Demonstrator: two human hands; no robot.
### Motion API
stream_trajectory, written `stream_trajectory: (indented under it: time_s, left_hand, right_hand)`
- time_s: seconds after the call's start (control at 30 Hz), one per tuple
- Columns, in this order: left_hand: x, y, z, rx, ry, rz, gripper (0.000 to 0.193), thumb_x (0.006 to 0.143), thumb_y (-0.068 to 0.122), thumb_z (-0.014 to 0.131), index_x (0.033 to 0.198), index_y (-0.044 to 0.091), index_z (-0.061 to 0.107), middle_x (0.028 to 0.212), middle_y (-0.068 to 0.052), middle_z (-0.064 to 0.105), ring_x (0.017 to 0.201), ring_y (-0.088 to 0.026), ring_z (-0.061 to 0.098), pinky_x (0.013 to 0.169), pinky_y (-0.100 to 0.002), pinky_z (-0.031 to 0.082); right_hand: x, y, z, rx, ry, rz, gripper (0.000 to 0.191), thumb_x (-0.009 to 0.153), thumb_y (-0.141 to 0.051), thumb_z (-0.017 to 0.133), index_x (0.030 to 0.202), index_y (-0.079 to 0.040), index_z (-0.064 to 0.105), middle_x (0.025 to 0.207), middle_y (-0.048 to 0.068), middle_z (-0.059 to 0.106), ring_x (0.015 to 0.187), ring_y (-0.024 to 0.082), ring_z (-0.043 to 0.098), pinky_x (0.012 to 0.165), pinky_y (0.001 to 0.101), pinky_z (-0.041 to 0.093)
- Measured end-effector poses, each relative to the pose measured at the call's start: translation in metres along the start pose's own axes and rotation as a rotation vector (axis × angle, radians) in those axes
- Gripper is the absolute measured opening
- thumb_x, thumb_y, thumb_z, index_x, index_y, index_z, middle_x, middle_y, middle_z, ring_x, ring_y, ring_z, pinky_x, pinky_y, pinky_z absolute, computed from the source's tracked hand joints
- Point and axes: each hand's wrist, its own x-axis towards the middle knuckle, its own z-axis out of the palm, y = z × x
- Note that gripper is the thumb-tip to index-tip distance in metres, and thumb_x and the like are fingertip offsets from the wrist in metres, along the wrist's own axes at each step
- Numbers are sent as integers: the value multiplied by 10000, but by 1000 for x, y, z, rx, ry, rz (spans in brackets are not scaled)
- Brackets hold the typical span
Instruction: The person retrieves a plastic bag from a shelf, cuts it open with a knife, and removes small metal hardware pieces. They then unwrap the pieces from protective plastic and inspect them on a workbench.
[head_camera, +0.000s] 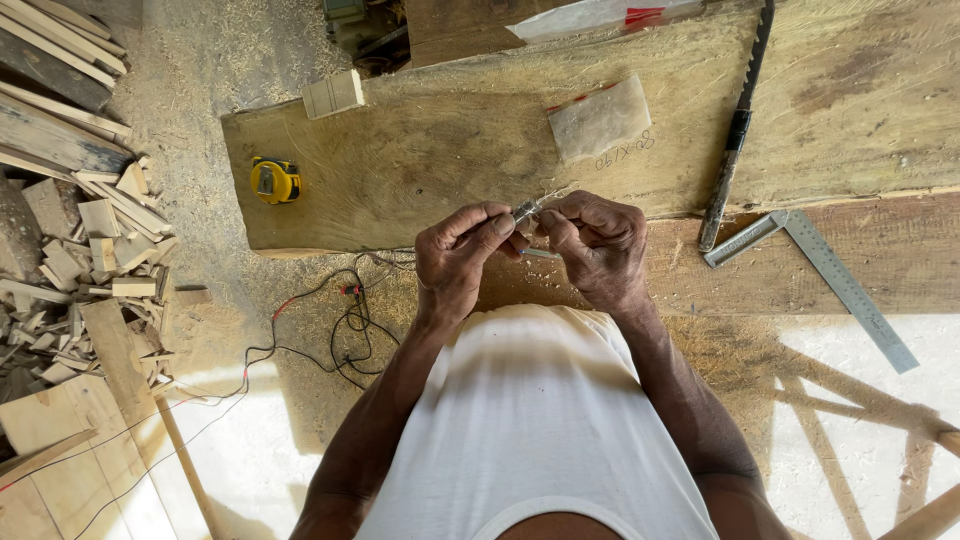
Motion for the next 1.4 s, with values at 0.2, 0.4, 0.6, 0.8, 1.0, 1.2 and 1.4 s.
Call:
stream_trajectory:
  time_s: [0.2,0.4,0.6,0.8,1.0,1.2,1.4]
  left_hand:
    - [0,1,-3,-145,11,-141,190,987,82,698,1121,-52,716,926,-201,772,741,-246,768,622,-355,663]
    - [1,1,-9,-147,-20,-140,207,999,102,683,1139,-46,713,941,-199,774,740,-242,767,620,-348,661]
    - [6,-9,-22,-75,-64,-15,186,998,73,690,1146,-36,709,1003,-196,772,821,-246,778,666,-361,681]
    - [7,-10,-24,5,-149,24,174,1019,83,670,1161,-9,711,1035,-170,762,860,-220,768,730,-347,684]
    - [6,2,-19,163,-216,144,138,1052,59,636,1165,4,692,1069,-131,735,916,-189,762,759,-309,696]
    - [6,10,-13,359,-178,190,140,1011,5,659,1145,2,701,1062,-142,732,897,-185,771,734,-267,701]
    - [7,6,-13,320,-115,135,147,1013,29,663,1149,-8,702,1044,-144,743,885,-184,784,718,-271,712]
  right_hand:
    - [-1,4,-2,-20,57,57,145,1033,-74,638,970,18,731,879,87,741,790,100,716,684,241,620]
    - [4,10,-7,-93,131,-6,162,1051,-99,648,948,-28,750,840,81,762,649,68,687,529,207,567]
    - [2,2,-22,-129,181,-51,126,1070,-80,670,995,-20,751,849,107,753,711,112,721,586,237,596]
    - [12,6,-9,-39,-99,-89,207,1084,-162,595,1095,-7,732,1015,133,770,804,133,774,679,262,644]
    - [7,5,5,205,-61,175,153,1043,-140,646,1057,-13,730,956,99,725,868,160,767,796,304,673]
    - [9,4,5,122,-12,126,101,1056,-80,667,1021,3,714,993,77,683,873,99,649,809,255,589]
    - [8,3,2,121,-10,40,97,1064,-82,643,1050,4,685,1027,73,660,928,102,672,855,263,621]
